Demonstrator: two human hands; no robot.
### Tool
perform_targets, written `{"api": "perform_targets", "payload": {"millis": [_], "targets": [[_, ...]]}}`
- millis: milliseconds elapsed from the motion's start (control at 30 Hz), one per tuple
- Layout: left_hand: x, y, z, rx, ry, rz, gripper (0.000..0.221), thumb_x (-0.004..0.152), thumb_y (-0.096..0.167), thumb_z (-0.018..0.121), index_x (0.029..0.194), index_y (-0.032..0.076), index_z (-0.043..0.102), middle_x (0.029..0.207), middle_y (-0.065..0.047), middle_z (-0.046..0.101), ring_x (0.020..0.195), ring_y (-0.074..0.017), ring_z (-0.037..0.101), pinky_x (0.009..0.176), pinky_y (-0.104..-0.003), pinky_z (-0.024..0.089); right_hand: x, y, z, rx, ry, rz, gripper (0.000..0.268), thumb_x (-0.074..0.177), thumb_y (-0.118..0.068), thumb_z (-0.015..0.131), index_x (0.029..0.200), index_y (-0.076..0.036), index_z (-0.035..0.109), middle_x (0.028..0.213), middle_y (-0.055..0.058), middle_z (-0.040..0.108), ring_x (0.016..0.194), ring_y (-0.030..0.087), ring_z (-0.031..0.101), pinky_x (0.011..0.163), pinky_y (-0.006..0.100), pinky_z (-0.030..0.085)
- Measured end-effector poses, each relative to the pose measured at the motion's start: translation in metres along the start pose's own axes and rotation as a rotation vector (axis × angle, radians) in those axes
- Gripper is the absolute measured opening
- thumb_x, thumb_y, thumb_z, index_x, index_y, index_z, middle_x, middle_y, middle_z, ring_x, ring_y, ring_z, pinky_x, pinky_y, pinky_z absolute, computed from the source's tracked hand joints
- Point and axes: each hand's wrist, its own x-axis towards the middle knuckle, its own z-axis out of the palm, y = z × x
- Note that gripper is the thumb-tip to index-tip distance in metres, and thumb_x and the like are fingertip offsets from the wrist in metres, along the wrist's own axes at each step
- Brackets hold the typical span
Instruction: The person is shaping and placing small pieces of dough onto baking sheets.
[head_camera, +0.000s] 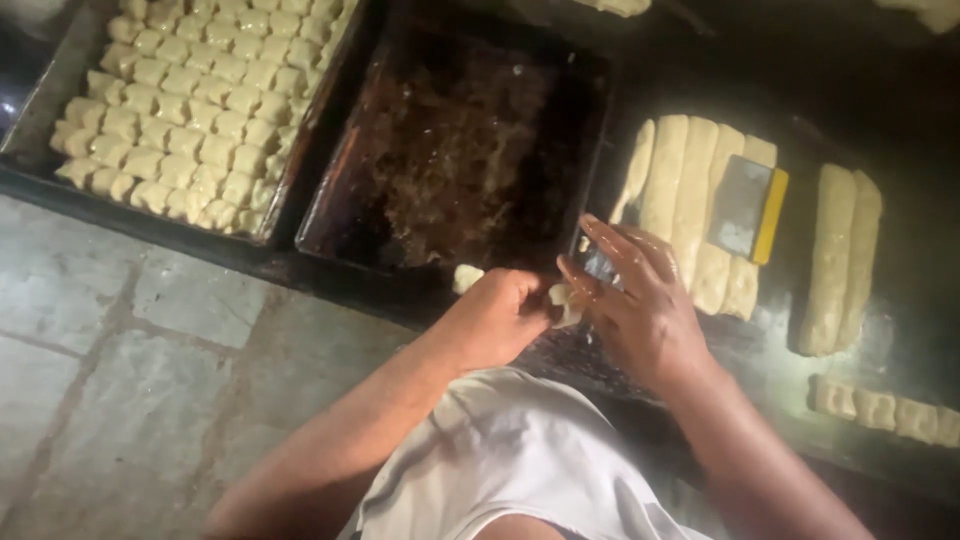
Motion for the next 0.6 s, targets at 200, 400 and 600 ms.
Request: {"api": "perform_targets", "payload": {"millis": [200,400,600], "targets": [[-0.017,-0.034,-0.046,-0.232,0.013,0.068,0.023,0.087,0.018,0.074,0.106,0.004,0.076,0.084,-0.006,0.078,0.075,-0.0089,0.068,0.070,-0.028,0.055,0.020,0.001,0.055,0.449,-0.424,0.378,0.024,0.089,-0.014,0.075,0.111,-0.008,0.078,0.110,0.011,0.077,0.099,0.027,0.075,0.086,0.037,0.059],[-0.035,-0.075,-0.104,-0.187,0.478,0.153,0.056,0.090,0.014,0.069,0.143,0.007,0.052,0.105,-0.009,0.077,0.086,-0.0122,0.075,0.077,-0.029,0.060,0.084,-0.010,0.110,0.629,-0.614,0.823,0.032,0.085,-0.025,0.076,0.115,-0.014,0.075,0.100,0.005,0.083,0.088,0.016,0.078,0.077,0.033,0.061],[-0.020,-0.104,-0.128,0.286,0.697,0.388,0.025,0.087,0.006,0.070,0.112,0.005,0.072,0.103,-0.013,0.077,0.094,-0.0330,0.071,0.085,-0.043,0.057,0.059,-0.023,0.181,-0.242,-0.842,0.237,0.034,0.083,-0.014,0.074,0.117,-0.014,0.073,0.108,0.011,0.075,0.096,0.026,0.074,0.078,0.036,0.059]]}}
